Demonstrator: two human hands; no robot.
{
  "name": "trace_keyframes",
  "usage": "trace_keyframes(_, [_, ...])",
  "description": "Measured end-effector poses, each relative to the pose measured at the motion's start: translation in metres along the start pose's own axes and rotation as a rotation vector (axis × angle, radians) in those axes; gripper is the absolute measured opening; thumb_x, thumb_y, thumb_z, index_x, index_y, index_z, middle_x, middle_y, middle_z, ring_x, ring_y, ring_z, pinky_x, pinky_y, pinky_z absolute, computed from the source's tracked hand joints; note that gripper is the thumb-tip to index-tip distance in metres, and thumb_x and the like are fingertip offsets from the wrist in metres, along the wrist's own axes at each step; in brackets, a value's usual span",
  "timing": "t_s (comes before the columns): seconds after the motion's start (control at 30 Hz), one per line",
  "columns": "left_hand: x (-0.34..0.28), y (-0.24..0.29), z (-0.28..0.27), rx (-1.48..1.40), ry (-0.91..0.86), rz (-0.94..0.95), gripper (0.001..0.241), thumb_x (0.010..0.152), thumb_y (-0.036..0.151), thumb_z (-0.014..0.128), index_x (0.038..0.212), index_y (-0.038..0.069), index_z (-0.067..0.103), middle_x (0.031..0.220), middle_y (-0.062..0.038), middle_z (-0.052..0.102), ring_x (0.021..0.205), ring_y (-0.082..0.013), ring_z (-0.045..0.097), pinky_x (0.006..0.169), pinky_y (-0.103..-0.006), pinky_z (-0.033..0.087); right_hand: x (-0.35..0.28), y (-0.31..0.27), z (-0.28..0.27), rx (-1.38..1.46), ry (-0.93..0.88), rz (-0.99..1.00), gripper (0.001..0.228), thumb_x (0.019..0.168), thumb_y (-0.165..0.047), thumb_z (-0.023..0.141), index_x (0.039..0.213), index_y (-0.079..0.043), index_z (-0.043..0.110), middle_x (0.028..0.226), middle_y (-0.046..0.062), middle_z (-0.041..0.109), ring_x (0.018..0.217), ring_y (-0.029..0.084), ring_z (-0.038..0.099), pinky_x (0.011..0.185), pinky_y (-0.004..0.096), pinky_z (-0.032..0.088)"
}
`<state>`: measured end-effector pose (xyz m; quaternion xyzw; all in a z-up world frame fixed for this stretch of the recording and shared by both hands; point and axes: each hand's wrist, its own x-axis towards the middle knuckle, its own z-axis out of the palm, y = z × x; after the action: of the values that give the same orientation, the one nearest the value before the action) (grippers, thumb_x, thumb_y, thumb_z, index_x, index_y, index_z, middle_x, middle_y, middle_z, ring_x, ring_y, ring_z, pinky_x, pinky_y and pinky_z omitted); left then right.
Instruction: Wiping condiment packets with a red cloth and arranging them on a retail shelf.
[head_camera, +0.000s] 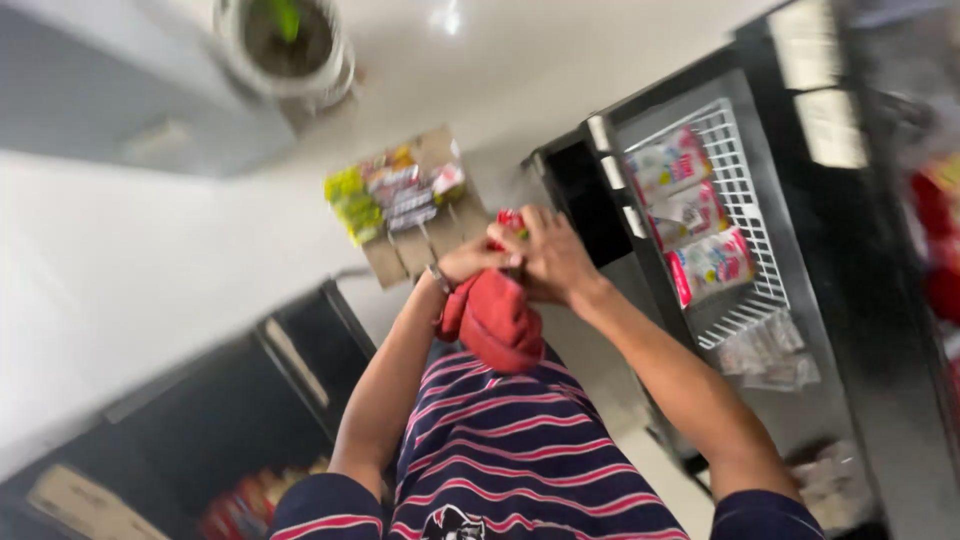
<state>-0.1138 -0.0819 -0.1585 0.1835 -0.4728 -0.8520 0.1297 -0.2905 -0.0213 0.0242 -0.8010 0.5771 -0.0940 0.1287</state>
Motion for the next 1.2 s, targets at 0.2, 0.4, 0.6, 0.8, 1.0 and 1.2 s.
trace_keyframes(0.2, [-0.048,0.007,0.008,0.235,0.531,-0.090,0.053,0.093,0.029,0.077,0.132,-0.002,0.061,0.116,-0.010,0.075,0.106,-0.0171,0.070,0.096,-0.0335,0.056,0.041,0.019,0.089,-0.013,-0.189,-0.172,0.085,0.075,-0.020,0.077,0.152,-0.022,0.042,0.119,0.018,0.051,0.113,0.040,0.053,0.090,0.053,0.047])
trace_keyframes(0.4, [-0.090,-0.085,-0.028,-0.019,0.660,0.190,0.077,0.089,0.011,0.080,0.150,-0.004,0.037,0.137,-0.012,0.061,0.125,-0.0182,0.058,0.108,-0.0346,0.049,0.079,-0.011,0.165,0.033,-0.192,-0.379,0.105,0.077,-0.014,0.077,0.166,-0.028,0.023,0.128,0.020,0.049,0.116,0.039,0.051,0.100,0.051,0.045])
trace_keyframes(0.6, [-0.139,-0.185,-0.091,-0.117,0.876,-0.018,0.078,0.086,0.008,0.079,0.152,0.002,0.037,0.129,-0.011,0.065,0.117,-0.0178,0.064,0.102,-0.0347,0.054,0.119,-0.036,0.272,0.404,-0.387,-0.443,0.122,0.062,-0.025,0.086,0.161,-0.022,0.015,0.142,0.026,0.041,0.135,0.045,0.041,0.111,0.057,0.036])
trace_keyframes(0.8, [-0.162,-0.296,-0.171,-0.312,0.941,0.035,0.063,0.091,0.004,0.076,0.145,0.003,0.043,0.126,-0.011,0.068,0.113,-0.0181,0.067,0.097,-0.0345,0.058,0.114,-0.005,0.417,0.984,-0.265,0.344,0.105,0.090,-0.033,0.083,0.165,-0.010,0.013,0.161,0.023,0.028,0.136,0.034,0.050,0.107,0.046,0.049])
trace_keyframes(1.0, [-0.150,-0.327,-0.219,-0.304,0.978,0.012,0.068,0.087,0.007,0.079,0.137,0.007,0.034,0.123,-0.014,0.067,0.109,-0.0202,0.068,0.093,-0.0349,0.059,0.099,-0.001,0.555,1.144,-0.273,0.532,0.058,0.099,-0.028,0.074,0.148,-0.008,0.050,0.136,0.012,0.069,0.123,0.022,0.064,0.104,0.037,0.051])
trace_keyframes(1.2, [-0.149,-0.291,-0.222,0.565,1.182,-0.522,0.065,0.084,0.033,0.087,0.131,0.001,0.056,0.119,-0.024,0.064,0.110,-0.0360,0.065,0.097,-0.0408,0.053,0.119,-0.030,0.529,0.773,-0.327,0.713,0.053,0.095,-0.037,0.074,0.132,-0.006,0.053,0.122,0.021,0.070,0.115,0.036,0.068,0.096,0.044,0.054])
